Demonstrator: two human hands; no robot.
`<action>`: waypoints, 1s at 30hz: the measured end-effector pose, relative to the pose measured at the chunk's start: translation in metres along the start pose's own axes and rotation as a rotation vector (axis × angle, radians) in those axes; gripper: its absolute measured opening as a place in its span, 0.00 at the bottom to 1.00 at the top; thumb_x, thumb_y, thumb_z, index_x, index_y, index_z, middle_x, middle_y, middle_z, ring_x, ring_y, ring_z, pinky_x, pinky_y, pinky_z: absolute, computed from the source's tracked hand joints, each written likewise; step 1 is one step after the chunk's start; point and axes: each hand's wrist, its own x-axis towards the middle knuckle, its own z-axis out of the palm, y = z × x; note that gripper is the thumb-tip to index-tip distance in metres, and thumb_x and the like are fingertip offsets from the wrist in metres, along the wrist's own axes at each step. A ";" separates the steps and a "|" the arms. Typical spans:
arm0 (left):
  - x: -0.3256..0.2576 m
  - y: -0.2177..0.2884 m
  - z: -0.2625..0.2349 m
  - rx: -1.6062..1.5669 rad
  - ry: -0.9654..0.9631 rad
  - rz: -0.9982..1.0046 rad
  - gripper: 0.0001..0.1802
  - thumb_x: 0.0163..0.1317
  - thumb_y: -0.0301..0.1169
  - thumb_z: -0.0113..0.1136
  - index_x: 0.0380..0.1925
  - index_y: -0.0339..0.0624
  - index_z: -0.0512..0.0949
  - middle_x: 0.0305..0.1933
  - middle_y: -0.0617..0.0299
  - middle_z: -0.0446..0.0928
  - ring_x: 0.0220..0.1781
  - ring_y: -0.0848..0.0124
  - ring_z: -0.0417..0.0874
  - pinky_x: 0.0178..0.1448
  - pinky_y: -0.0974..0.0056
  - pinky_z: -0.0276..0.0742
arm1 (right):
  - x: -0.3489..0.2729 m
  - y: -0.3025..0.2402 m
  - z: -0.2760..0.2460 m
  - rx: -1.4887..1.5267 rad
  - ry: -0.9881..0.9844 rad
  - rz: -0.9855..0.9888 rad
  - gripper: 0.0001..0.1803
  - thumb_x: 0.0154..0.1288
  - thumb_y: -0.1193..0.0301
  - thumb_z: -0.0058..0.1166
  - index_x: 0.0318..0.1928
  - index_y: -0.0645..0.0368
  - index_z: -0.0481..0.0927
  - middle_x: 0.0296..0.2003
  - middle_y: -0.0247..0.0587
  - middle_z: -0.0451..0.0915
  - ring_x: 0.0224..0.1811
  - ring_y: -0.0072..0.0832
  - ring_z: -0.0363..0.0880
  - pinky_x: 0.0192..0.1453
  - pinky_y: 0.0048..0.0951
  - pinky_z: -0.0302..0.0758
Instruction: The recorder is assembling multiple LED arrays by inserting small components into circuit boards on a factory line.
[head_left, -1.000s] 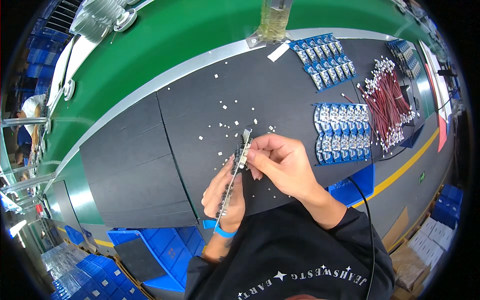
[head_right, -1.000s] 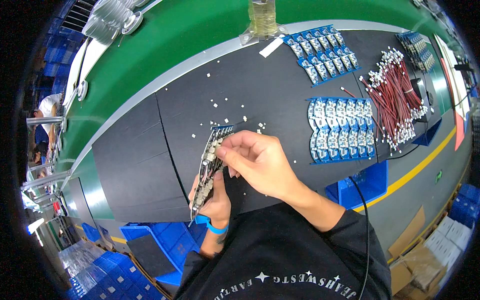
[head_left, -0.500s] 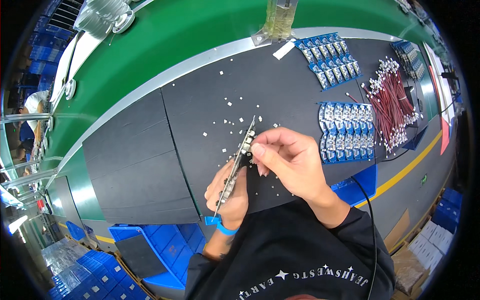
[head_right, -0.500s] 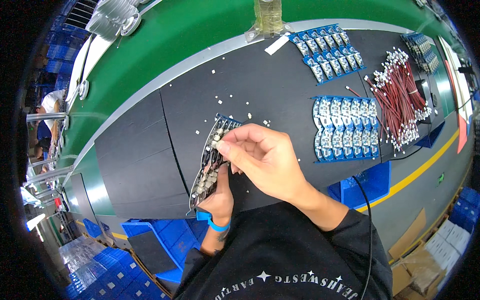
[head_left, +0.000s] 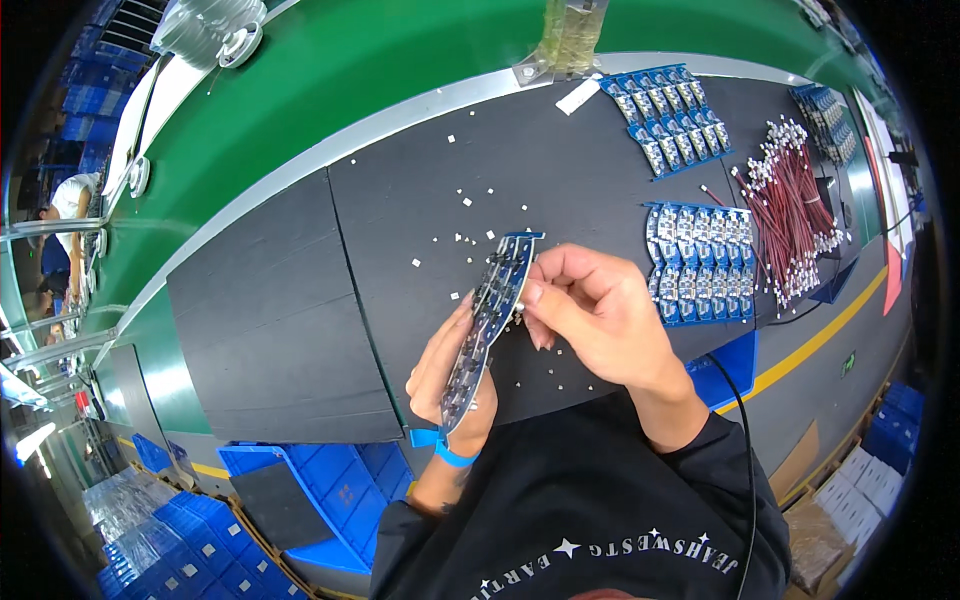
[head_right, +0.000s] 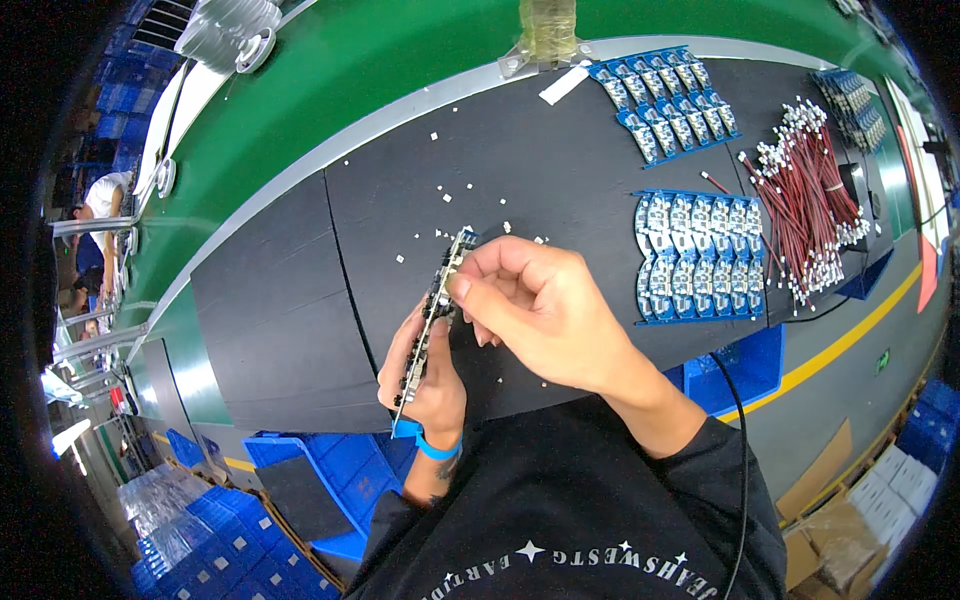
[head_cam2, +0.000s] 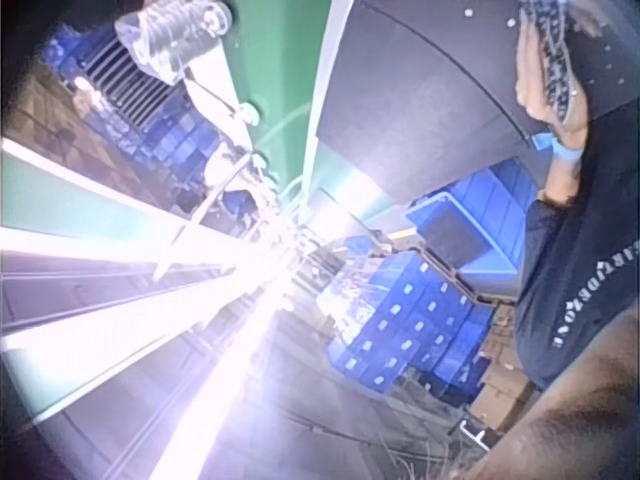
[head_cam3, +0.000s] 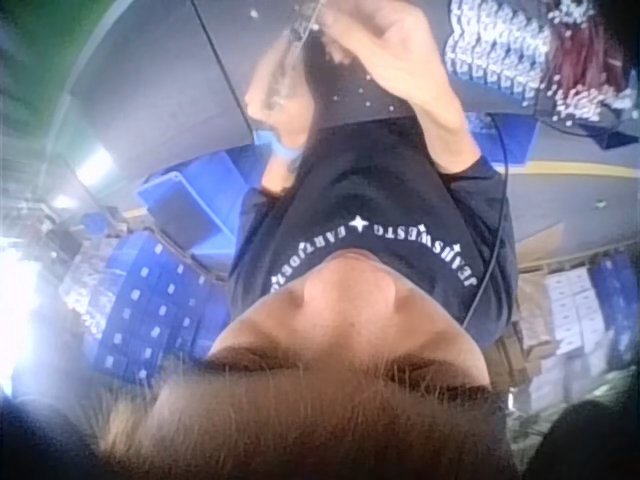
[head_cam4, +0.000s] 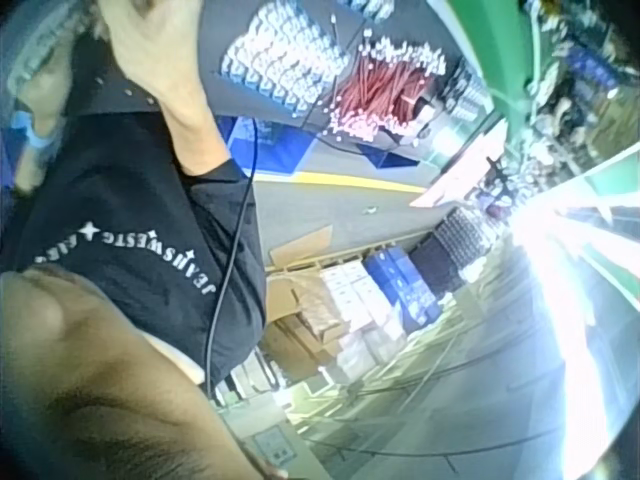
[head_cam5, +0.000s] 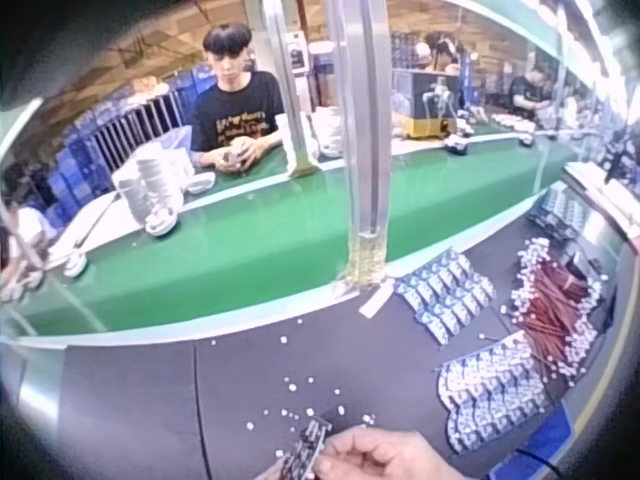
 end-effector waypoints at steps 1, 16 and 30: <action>0.000 0.003 0.000 -0.006 -0.020 -0.017 0.10 0.55 0.16 0.62 0.38 0.26 0.79 0.40 0.47 0.83 0.42 0.65 0.84 0.50 0.64 0.78 | 0.002 -0.001 -0.003 -0.019 -0.016 0.006 0.09 0.67 0.71 0.55 0.39 0.67 0.77 0.27 0.32 0.78 0.25 0.13 0.74 0.27 0.15 0.71; 0.002 0.004 -0.009 -0.158 0.381 -0.344 0.16 0.55 0.16 0.63 0.44 0.26 0.74 0.42 0.51 0.80 0.41 0.67 0.81 0.48 0.63 0.79 | 0.005 -0.003 -0.034 -0.099 -0.241 0.161 0.08 0.66 0.70 0.56 0.36 0.64 0.77 0.24 0.31 0.78 0.23 0.16 0.76 0.26 0.18 0.70; -0.025 0.010 -0.013 -0.408 0.344 -0.260 0.15 0.55 0.17 0.62 0.44 0.28 0.74 0.48 0.49 0.77 0.48 0.64 0.78 0.57 0.59 0.73 | 0.013 0.068 -0.002 0.060 0.265 -0.081 0.10 0.61 0.78 0.60 0.42 0.63 0.75 0.31 0.35 0.80 0.32 0.14 0.77 0.32 0.15 0.73</action>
